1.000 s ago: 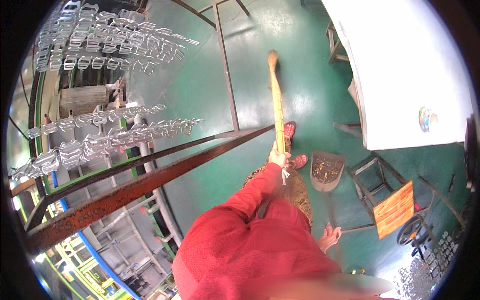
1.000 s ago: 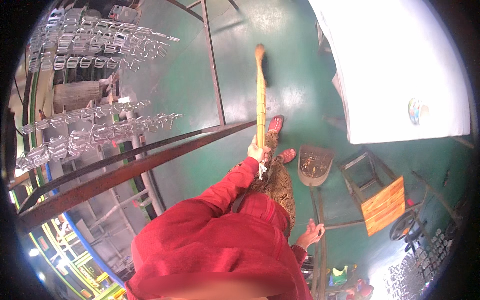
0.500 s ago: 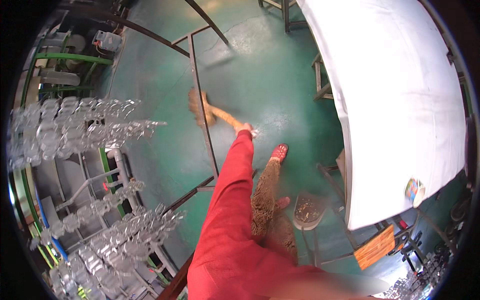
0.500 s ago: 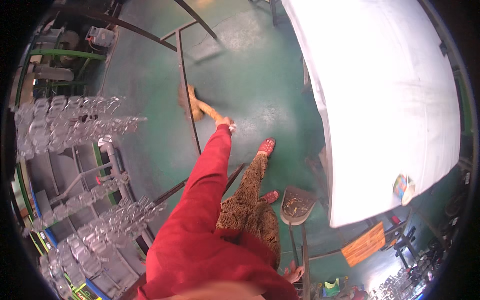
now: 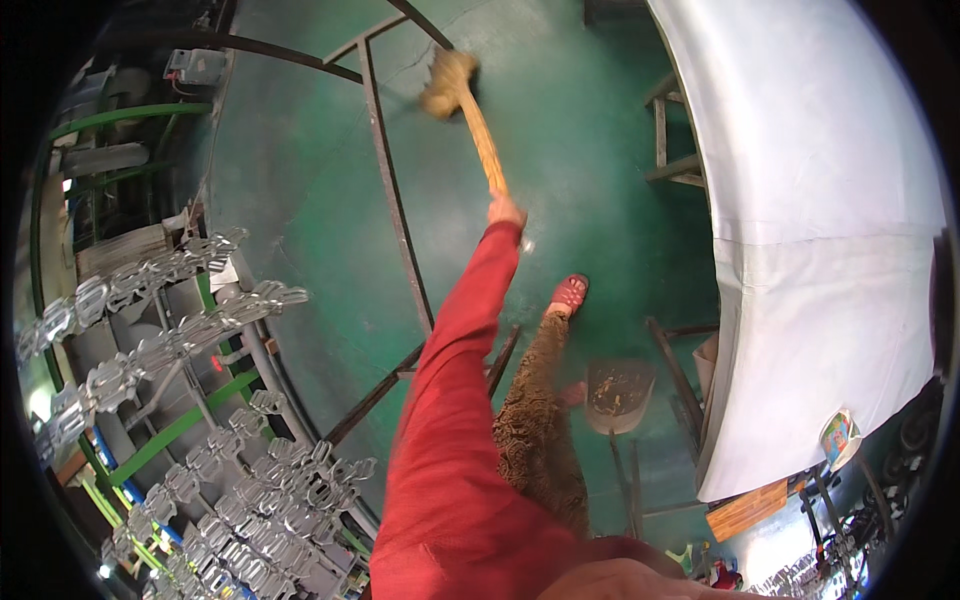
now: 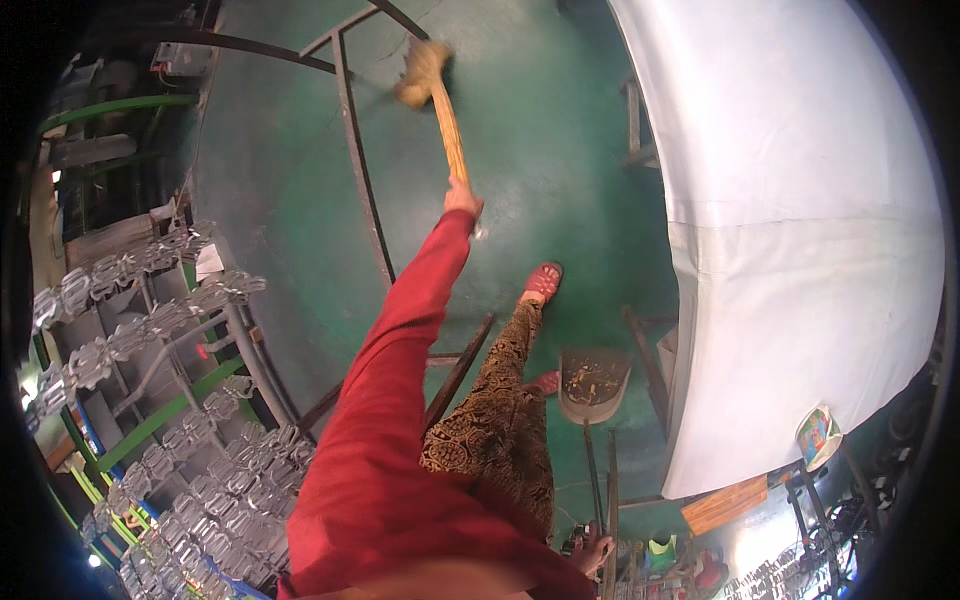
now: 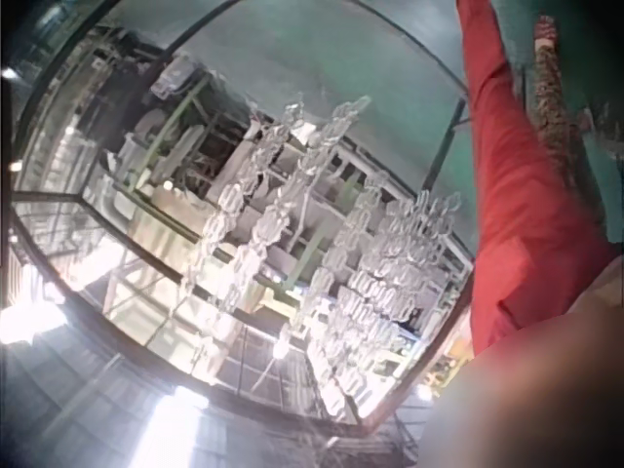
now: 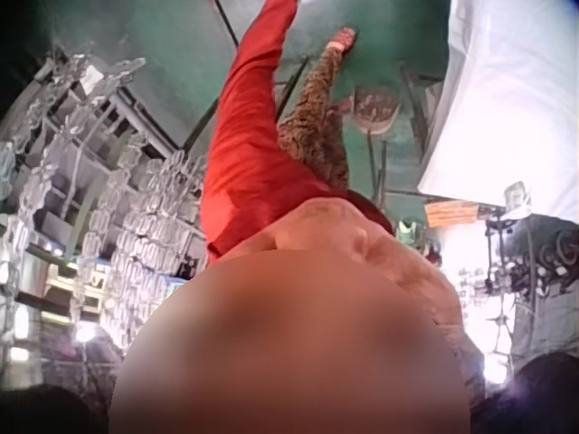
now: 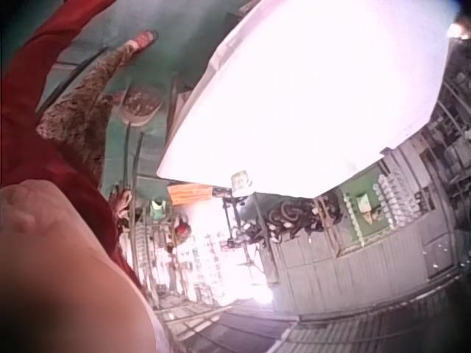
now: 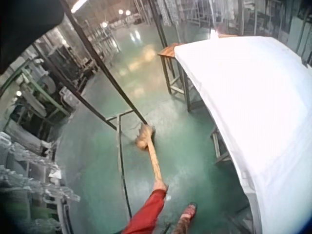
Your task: The person sweeps debris on a green factory floor using a broom and dustpan, moving through aisles and around equipment. The person gathers debris into the dustpan and continues sweeping across different sections of the workspace.
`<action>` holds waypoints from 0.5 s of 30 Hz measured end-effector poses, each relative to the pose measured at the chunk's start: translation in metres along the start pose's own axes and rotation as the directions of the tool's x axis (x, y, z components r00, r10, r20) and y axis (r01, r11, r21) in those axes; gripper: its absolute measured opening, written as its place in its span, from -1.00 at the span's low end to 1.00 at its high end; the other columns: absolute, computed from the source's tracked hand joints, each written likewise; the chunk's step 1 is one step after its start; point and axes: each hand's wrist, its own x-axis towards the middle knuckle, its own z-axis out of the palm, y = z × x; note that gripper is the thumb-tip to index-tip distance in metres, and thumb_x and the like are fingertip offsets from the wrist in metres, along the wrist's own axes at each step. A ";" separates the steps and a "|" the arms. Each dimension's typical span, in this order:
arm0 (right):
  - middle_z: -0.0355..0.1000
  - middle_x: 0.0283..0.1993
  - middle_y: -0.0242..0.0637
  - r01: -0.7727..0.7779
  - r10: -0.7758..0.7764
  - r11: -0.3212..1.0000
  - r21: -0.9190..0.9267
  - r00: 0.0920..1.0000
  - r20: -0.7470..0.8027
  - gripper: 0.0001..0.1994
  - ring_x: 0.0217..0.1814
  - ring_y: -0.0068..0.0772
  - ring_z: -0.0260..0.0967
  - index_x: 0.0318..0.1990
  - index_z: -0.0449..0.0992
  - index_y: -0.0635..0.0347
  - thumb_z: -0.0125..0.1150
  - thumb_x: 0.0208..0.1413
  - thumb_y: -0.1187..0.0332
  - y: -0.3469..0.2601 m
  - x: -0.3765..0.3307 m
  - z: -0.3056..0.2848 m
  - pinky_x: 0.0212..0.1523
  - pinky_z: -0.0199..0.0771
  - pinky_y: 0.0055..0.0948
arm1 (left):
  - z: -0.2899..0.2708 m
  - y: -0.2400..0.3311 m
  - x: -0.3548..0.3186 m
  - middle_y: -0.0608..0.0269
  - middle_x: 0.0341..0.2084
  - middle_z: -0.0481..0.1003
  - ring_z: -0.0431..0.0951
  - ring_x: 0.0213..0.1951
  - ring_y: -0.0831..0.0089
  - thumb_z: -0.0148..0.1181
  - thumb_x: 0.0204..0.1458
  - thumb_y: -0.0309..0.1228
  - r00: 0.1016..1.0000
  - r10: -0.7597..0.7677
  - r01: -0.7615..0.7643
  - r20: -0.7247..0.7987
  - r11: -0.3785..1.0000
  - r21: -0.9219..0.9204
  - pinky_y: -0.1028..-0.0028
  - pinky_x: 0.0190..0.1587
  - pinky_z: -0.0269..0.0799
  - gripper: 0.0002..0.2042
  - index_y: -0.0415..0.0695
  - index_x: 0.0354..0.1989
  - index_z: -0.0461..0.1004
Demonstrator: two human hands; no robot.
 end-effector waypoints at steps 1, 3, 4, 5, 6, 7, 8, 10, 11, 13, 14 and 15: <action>0.30 -0.04 -0.32 0.059 -0.058 0.995 -0.081 0.998 0.004 -0.67 0.17 -0.35 0.02 -0.11 0.06 0.02 -0.16 0.10 0.06 -0.008 -0.003 0.011 -0.04 0.05 -0.09 | -0.010 -0.021 -0.015 -0.20 -0.47 0.40 0.43 -0.34 -0.08 0.12 -0.32 -0.46 0.998 0.035 -0.038 0.050 0.998 0.049 0.19 -0.26 0.36 -0.33 -0.26 0.01 -0.08; 0.27 0.01 -0.29 -0.036 0.042 0.979 0.203 0.999 -0.026 -0.68 0.18 -0.34 0.01 -0.11 0.08 0.04 -0.16 0.10 0.08 -0.045 -0.010 0.034 -0.07 0.09 -0.08 | -0.032 -0.065 -0.059 -0.23 -0.47 0.39 0.41 -0.36 -0.12 0.12 -0.32 -0.49 0.981 0.085 -0.111 0.173 0.983 0.146 0.15 -0.27 0.35 -0.26 -0.24 0.08 -0.16; 0.25 0.03 -0.28 -0.079 0.092 0.938 0.337 0.995 -0.025 -0.69 0.18 -0.34 0.01 -0.12 0.09 0.06 -0.16 0.10 0.09 -0.059 -0.010 0.034 -0.08 0.11 -0.08 | -0.043 -0.088 -0.085 -0.23 -0.48 0.39 0.40 -0.39 -0.16 0.10 -0.33 -0.53 0.974 0.140 -0.175 0.180 0.965 0.194 0.13 -0.28 0.34 -0.25 -0.22 0.10 -0.18; 0.24 0.03 -0.27 -0.105 0.054 0.958 0.268 0.980 0.191 -0.68 0.15 -0.32 0.02 -0.14 0.12 0.07 -0.13 0.09 0.08 -0.048 0.006 0.019 -0.08 0.12 -0.09 | -0.068 -0.098 -0.117 -0.25 -0.50 0.39 0.40 -0.39 -0.16 0.10 -0.34 -0.54 0.956 0.166 -0.209 0.241 0.964 0.164 0.10 -0.31 0.34 -0.21 -0.19 0.12 -0.21; 0.26 0.02 -0.27 -0.031 -0.011 0.969 0.245 0.986 0.168 -0.66 0.14 -0.32 0.02 -0.12 0.11 0.06 -0.13 0.08 0.06 -0.049 0.005 0.023 -0.07 0.11 -0.10 | -0.083 -0.116 -0.138 -0.25 -0.51 0.40 0.40 -0.41 -0.15 0.09 -0.36 -0.56 0.940 0.214 -0.258 0.267 0.956 0.142 0.09 -0.33 0.33 -0.21 -0.18 0.13 -0.19; 0.27 0.01 -0.27 0.046 -0.079 0.975 0.218 0.986 0.146 -0.64 0.13 -0.32 0.03 -0.11 0.10 0.06 -0.12 0.07 0.05 -0.055 0.002 0.032 -0.06 0.11 -0.10 | -0.091 -0.136 -0.158 -0.20 -0.56 0.41 0.46 -0.48 -0.03 0.07 -0.38 -0.56 0.934 0.259 -0.286 0.246 0.955 0.078 0.16 -0.39 0.37 -0.22 -0.18 0.14 -0.13; 0.29 0.00 -0.27 0.121 -0.145 0.973 0.198 0.983 0.114 -0.62 0.11 -0.33 0.03 -0.09 0.10 0.06 -0.11 0.06 0.03 -0.060 -0.004 0.039 -0.05 0.10 -0.10 | -0.113 -0.134 -0.181 -0.10 -0.58 0.43 0.49 -0.55 0.16 0.07 -0.40 -0.56 0.931 0.162 -0.146 0.327 0.987 -0.071 0.30 -0.45 0.39 -0.23 -0.16 0.15 -0.04; 0.27 0.02 -0.28 -0.003 -0.055 0.913 0.407 0.990 0.130 -0.64 0.12 -0.32 0.01 -0.07 0.07 0.08 -0.06 0.06 0.15 -0.060 -0.001 0.039 -0.03 0.13 -0.15 | -0.131 -0.146 -0.222 -0.02 -0.56 0.45 0.49 -0.58 0.31 0.08 -0.41 -0.56 0.929 0.241 -0.176 0.280 0.955 -0.238 0.41 -0.47 0.40 -0.23 -0.12 0.16 -0.01; 0.26 0.03 -0.28 -0.065 -0.007 0.864 0.500 0.990 0.140 -0.64 0.12 -0.32 -0.01 -0.05 0.05 0.09 -0.03 0.06 0.20 -0.057 -0.002 0.037 -0.03 0.14 -0.18 | -0.135 -0.143 -0.239 -0.03 -0.52 0.46 0.50 -0.54 0.29 0.09 -0.41 -0.56 0.932 0.219 -0.152 0.288 0.959 -0.239 0.41 -0.43 0.40 -0.23 -0.12 0.16 -0.01; 0.22 0.06 -0.24 0.331 -0.299 0.939 -0.090 0.919 0.257 -0.54 0.11 -0.31 0.00 0.02 -0.02 0.09 0.03 0.00 0.35 -0.017 0.021 0.017 -0.05 0.20 -0.22 | -0.127 -0.148 -0.261 -0.09 -0.36 0.45 0.51 -0.37 0.24 0.09 -0.40 -0.55 0.940 0.260 -0.205 0.222 0.948 -0.244 0.41 -0.30 0.39 -0.22 -0.12 0.17 -0.02; 0.21 0.07 -0.23 0.417 -0.336 0.872 -0.257 0.891 0.307 -0.51 0.11 -0.31 0.01 0.04 -0.02 0.09 0.05 -0.02 0.40 -0.008 0.021 0.012 -0.07 0.23 -0.24 | -0.128 -0.139 -0.256 -0.10 -0.34 0.44 0.50 -0.34 0.23 0.09 -0.40 -0.55 0.943 0.246 -0.190 0.225 0.951 -0.245 0.41 -0.28 0.38 -0.22 -0.13 0.17 -0.02; 0.19 0.07 -0.22 0.497 -0.370 0.766 -0.407 0.860 0.353 -0.48 0.10 -0.31 0.01 0.06 -0.02 0.10 0.07 -0.05 0.45 0.000 0.021 0.008 -0.08 0.25 -0.26 | -0.133 -0.126 -0.250 -0.11 -0.32 0.43 0.49 -0.30 0.22 0.09 -0.40 -0.55 0.945 0.224 -0.166 0.239 0.957 -0.240 0.41 -0.26 0.37 -0.22 -0.13 0.17 -0.02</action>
